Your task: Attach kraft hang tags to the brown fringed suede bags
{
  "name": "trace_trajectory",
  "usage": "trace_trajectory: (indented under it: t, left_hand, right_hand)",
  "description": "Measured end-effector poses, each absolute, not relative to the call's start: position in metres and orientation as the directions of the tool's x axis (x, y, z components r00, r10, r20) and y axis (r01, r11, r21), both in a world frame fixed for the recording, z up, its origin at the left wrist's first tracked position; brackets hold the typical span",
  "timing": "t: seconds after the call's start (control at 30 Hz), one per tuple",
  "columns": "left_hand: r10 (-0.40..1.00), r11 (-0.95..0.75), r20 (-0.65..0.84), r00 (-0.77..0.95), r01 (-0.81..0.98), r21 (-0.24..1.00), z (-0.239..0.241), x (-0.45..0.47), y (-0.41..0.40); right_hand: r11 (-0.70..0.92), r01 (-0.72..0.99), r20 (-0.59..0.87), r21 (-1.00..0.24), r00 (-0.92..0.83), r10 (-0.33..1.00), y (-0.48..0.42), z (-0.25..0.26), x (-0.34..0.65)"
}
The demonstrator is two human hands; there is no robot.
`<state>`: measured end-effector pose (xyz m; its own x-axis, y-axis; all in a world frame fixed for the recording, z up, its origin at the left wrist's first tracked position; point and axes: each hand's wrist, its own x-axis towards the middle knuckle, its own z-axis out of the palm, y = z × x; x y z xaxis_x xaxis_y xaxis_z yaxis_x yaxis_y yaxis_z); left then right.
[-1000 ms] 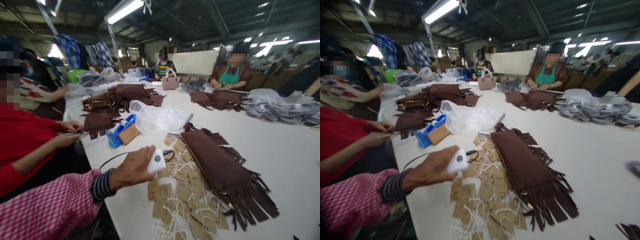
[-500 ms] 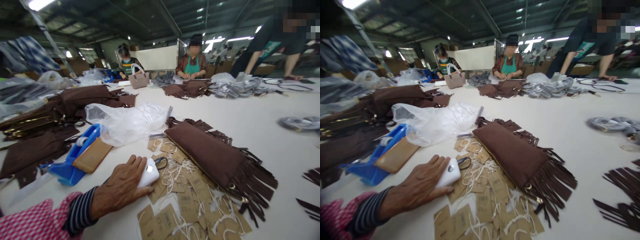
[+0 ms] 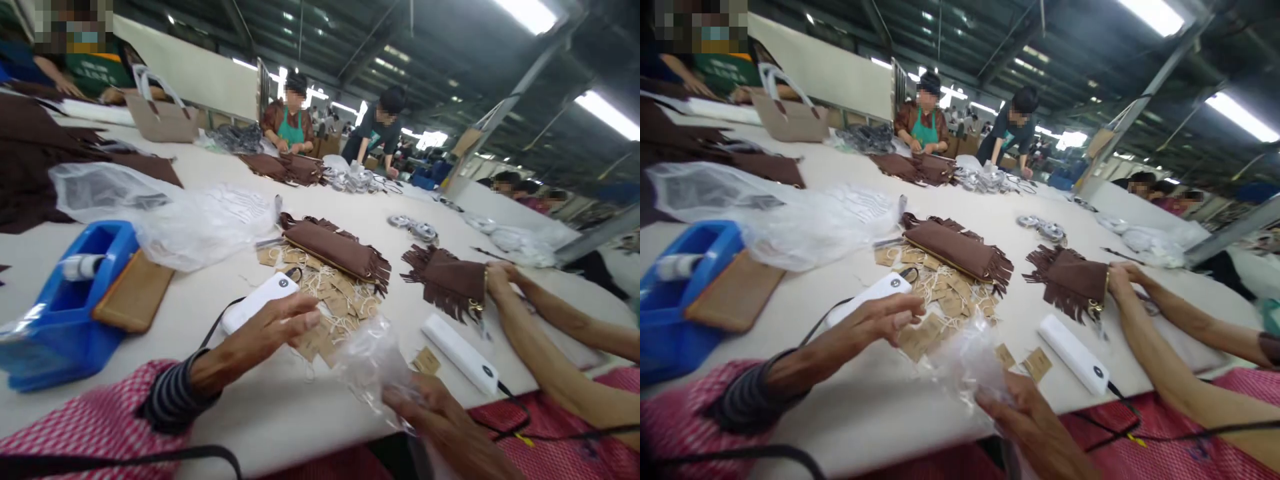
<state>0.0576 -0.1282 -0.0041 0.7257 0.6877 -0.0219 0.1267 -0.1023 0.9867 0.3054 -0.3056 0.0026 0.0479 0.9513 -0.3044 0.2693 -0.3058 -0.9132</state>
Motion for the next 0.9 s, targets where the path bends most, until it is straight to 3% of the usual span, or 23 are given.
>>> trace_trajectory:
  t: [0.07,0.13,0.2,0.3,0.37,0.57,0.8,0.9]
  left_hand:
    - [0.612,0.14,-0.03,0.791,-0.07,0.988,-0.011,0.063,-0.129]
    - [0.584,0.28,0.036,0.811,-0.243,0.929,-0.02,0.064,-0.125]
    - [0.614,0.397,0.066,0.787,-0.38,0.835,-0.03,0.061,-0.115]
    - [0.679,0.503,-0.003,0.734,-0.462,0.73,-0.038,0.053,-0.097]
    - [0.709,0.465,-0.021,0.705,-0.445,0.766,-0.038,0.048,-0.088]
    - [0.823,0.152,0.007,0.567,-0.232,0.961,-0.028,0.04,-0.075]
    - [0.893,-0.161,0.18,0.413,-0.082,0.984,-0.029,0.031,-0.064]
    - [0.906,-0.263,0.247,0.343,-0.001,0.965,-0.028,0.03,-0.064]
  right_hand:
    - [-0.232,0.321,-0.221,-0.918,0.071,0.973,-0.279,-0.004,0.279]
    - [-0.175,0.282,-0.167,-0.943,0.054,0.985,-0.253,-0.013,0.248]
    - [-0.158,0.155,-0.155,-0.975,0.031,0.987,-0.23,-0.02,0.221]
    - [-0.16,-0.013,-0.16,-0.987,0.006,0.987,-0.205,-0.027,0.2]
    - [-0.178,-0.023,-0.177,-0.984,-0.034,0.984,-0.193,-0.029,0.2]
    - [-0.189,0.154,-0.213,-0.97,-0.151,0.965,-0.179,-0.019,0.216]
    - [-0.253,0.276,-0.323,-0.927,-0.248,0.913,-0.17,0.008,0.229]
    - [-0.186,0.274,-0.274,-0.944,-0.33,0.903,-0.164,0.009,0.235]
